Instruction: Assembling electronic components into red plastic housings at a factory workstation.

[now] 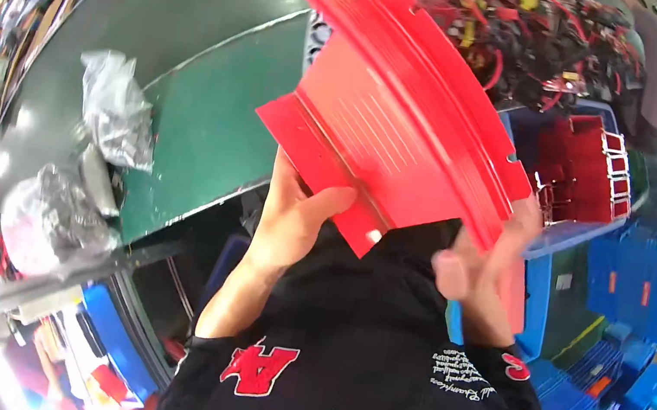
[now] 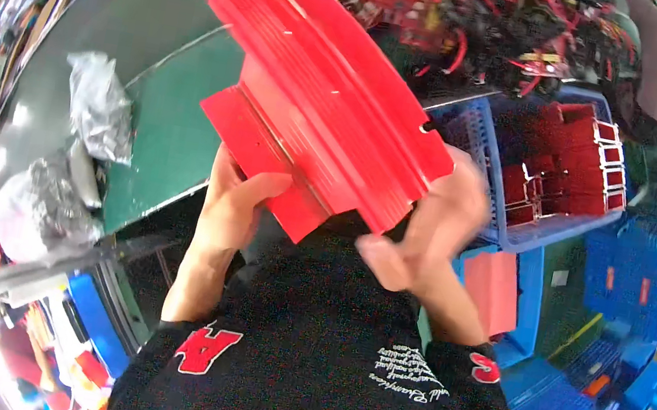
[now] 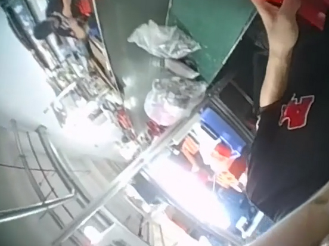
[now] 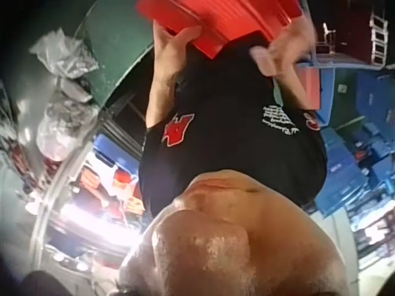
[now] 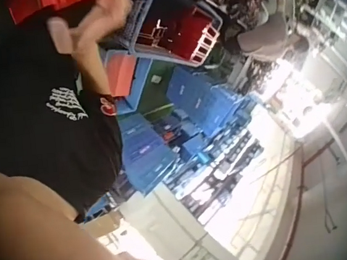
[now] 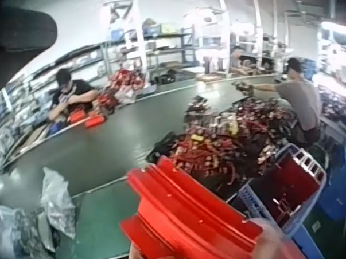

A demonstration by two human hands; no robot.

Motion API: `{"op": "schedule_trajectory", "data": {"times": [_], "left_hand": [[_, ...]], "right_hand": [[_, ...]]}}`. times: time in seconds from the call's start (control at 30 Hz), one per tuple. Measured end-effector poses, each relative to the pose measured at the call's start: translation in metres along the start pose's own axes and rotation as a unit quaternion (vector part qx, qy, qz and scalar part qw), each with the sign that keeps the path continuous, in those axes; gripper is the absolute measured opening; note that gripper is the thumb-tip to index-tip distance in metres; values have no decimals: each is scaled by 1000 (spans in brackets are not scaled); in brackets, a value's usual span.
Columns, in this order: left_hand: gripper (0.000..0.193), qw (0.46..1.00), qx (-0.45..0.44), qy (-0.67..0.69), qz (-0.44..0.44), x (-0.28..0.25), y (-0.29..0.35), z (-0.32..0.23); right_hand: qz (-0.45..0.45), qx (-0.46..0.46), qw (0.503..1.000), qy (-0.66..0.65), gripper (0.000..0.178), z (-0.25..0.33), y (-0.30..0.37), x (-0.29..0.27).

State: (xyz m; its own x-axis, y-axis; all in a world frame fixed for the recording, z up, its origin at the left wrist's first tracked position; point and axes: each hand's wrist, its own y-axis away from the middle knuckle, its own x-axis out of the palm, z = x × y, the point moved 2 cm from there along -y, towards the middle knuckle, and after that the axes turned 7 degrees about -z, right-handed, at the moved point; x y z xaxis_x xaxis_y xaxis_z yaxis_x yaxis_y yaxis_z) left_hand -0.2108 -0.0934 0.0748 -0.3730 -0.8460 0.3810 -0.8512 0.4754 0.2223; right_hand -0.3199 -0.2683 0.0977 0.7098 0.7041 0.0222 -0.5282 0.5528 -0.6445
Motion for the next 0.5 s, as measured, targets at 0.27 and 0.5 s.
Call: {"op": "schedule_trajectory", "data": {"times": [0.27,0.5], "left_hand": [[47,995,-12,76,-70,-23,-15,4],[26,942,144,-302,-35,-26,-31,8]], "right_hand": [[180,-18,974,138,42,-28,34,26],[206,43,976,53,44,-46,34,24]]}}
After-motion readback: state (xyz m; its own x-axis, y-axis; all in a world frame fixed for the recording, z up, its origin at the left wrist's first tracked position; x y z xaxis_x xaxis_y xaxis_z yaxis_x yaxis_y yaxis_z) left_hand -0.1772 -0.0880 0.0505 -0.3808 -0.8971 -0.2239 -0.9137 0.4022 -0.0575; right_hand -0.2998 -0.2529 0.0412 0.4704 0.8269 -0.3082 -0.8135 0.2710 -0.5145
